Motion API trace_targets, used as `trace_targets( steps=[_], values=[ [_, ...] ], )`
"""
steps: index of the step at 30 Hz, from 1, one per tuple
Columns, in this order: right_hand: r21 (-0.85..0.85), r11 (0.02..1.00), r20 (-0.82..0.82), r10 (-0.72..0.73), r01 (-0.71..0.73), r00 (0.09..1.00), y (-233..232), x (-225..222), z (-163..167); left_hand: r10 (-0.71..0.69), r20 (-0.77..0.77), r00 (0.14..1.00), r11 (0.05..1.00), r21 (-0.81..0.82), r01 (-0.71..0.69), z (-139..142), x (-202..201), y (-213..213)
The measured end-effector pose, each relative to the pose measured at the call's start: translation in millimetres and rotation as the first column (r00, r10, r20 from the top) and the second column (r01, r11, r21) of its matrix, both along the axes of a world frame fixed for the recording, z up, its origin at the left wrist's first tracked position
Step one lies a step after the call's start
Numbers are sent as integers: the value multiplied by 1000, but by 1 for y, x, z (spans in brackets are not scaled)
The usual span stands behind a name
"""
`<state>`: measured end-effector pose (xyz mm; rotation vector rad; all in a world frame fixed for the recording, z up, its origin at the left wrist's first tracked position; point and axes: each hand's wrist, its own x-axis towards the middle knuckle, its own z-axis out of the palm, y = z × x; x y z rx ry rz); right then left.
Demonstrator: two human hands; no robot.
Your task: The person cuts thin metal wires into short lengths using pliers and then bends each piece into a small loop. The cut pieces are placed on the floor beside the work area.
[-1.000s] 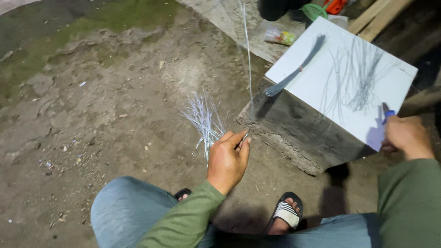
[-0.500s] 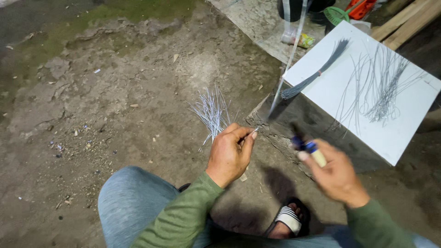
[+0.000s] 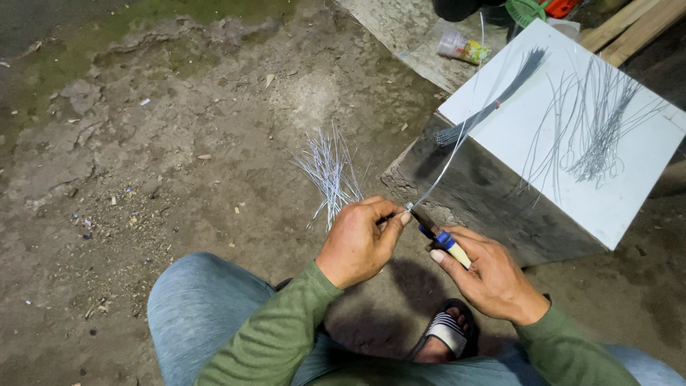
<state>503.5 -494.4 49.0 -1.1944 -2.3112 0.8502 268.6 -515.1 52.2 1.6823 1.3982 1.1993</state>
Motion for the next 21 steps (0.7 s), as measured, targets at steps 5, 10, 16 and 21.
trace_targets(
  steps=[5,10,16,21],
  values=[
    [-35,999,83,2,1,997,-5,-1,10,-53,192,980,963,-250,101,0,-1,-1],
    [-18,1000,90,25,-23,996,-12,4,15,-89,232,969,967,-213,140,-17,6,-4],
    [24,999,97,19,-21,995,-22,10,12,-115,543,832,890,-315,329,-44,12,-5],
    [47,998,77,42,-46,996,-26,12,9,-141,640,755,862,-296,412,-53,11,-5]
  ],
)
